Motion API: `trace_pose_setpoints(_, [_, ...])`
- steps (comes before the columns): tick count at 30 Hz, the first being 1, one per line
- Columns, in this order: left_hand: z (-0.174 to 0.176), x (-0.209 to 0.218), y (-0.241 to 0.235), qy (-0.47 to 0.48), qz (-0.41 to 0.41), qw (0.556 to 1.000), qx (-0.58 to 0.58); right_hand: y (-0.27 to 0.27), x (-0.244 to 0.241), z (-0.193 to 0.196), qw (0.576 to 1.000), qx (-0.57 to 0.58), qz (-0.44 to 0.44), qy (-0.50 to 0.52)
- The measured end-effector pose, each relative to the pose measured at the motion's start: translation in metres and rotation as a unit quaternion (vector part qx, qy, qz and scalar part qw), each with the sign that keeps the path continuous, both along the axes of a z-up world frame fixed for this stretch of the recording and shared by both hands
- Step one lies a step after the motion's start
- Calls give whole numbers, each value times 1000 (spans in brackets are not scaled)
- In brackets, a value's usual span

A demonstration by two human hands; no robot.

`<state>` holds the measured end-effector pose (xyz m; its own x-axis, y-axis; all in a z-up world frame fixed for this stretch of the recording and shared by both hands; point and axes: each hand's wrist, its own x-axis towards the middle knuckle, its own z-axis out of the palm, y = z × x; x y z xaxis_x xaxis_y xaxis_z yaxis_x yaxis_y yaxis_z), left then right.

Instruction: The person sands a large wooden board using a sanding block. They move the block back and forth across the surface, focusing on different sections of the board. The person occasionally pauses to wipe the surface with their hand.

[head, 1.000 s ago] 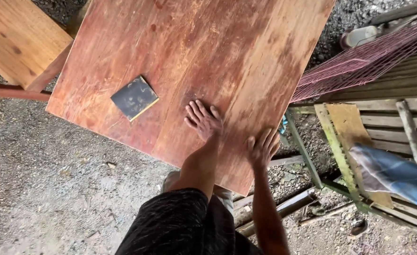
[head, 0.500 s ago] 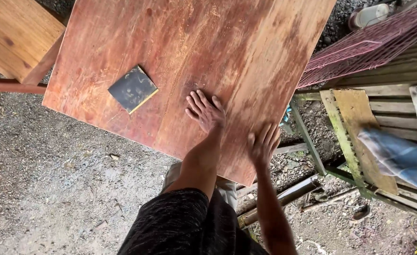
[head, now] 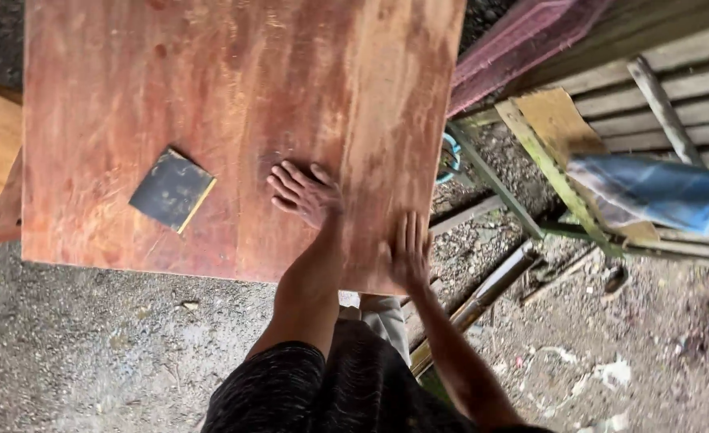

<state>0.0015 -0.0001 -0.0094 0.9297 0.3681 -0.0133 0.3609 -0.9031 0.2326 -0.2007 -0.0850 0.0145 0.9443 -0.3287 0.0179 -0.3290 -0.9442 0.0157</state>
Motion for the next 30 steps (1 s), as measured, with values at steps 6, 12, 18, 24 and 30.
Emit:
trace_pose_setpoints(6, [6,0,1,-19,-9,1000,2,-40,60,-18,996,39,-45,-64])
trace_pose_setpoints(12, [-10,0,-1,-35,-9,999,29,28,-59,-5,997,75,1,-35])
trace_pose_setpoints(18, [-4,-2,-1,-43,-18,999,29,-44,41,-38,995,60,17,-84])
trace_pose_setpoints(24, [-8,-1,2,-8,-1,997,74,-49,69,-13,996,37,-57,-49])
trace_pose_setpoints(30, [6,-3,-1,32,-23,999,19,32,-46,10,985,162,-64,17])
